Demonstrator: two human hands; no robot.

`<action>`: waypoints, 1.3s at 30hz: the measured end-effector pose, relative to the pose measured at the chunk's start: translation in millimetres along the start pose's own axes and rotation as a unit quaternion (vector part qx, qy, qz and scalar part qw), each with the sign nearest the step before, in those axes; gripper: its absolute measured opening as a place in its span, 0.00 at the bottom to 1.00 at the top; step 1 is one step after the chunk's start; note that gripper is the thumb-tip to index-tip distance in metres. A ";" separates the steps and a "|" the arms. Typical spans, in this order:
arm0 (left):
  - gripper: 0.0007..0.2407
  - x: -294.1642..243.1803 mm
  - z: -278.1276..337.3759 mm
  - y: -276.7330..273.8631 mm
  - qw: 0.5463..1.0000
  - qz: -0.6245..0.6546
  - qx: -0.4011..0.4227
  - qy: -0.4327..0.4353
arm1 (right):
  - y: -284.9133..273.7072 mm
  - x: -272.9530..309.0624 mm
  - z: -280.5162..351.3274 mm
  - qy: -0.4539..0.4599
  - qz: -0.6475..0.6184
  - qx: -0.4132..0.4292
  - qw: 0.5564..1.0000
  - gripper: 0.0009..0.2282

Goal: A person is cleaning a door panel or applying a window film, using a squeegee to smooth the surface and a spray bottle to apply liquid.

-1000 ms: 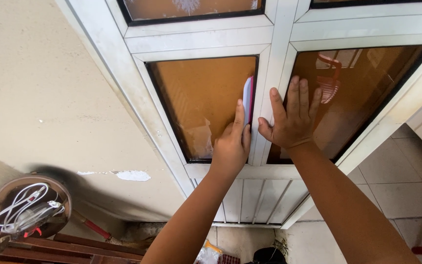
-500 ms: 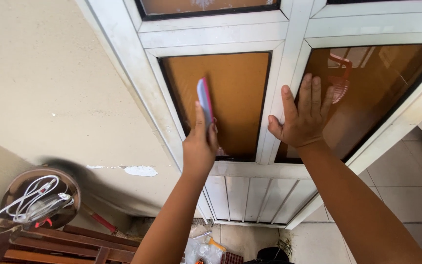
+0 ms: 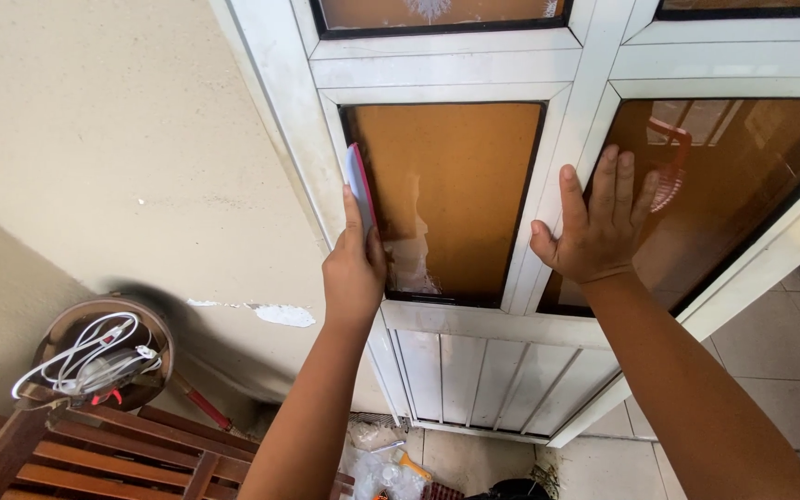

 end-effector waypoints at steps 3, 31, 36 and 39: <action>0.27 -3.0 1.6 -2.0 1.000 -0.009 -0.003 0.001 | 0.6 0.2 -0.1 -0.004 -0.002 -0.008 1.000 0.33; 0.27 -107.6 45.3 100.1 0.971 0.185 0.144 0.050 | 0.2 -1.7 4.7 0.025 0.001 0.030 0.999 0.31; 0.27 -103.9 49.0 105.6 0.975 0.176 0.121 0.063 | 0.4 -1.6 3.1 0.024 0.004 0.034 0.999 0.32; 0.27 -103.2 51.9 107.6 0.976 0.171 0.112 0.069 | 0.2 -0.4 4.8 0.027 0.001 0.037 0.999 0.31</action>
Point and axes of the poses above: each hand's wrist, its own z-axis away from the middle knuckle, its own y-axis out of the palm, x = y × z, the point moved 2 cm from there along -z, towards the middle knuckle, and after that the axes turned 12 degrees about y, right-handed, at the moved point
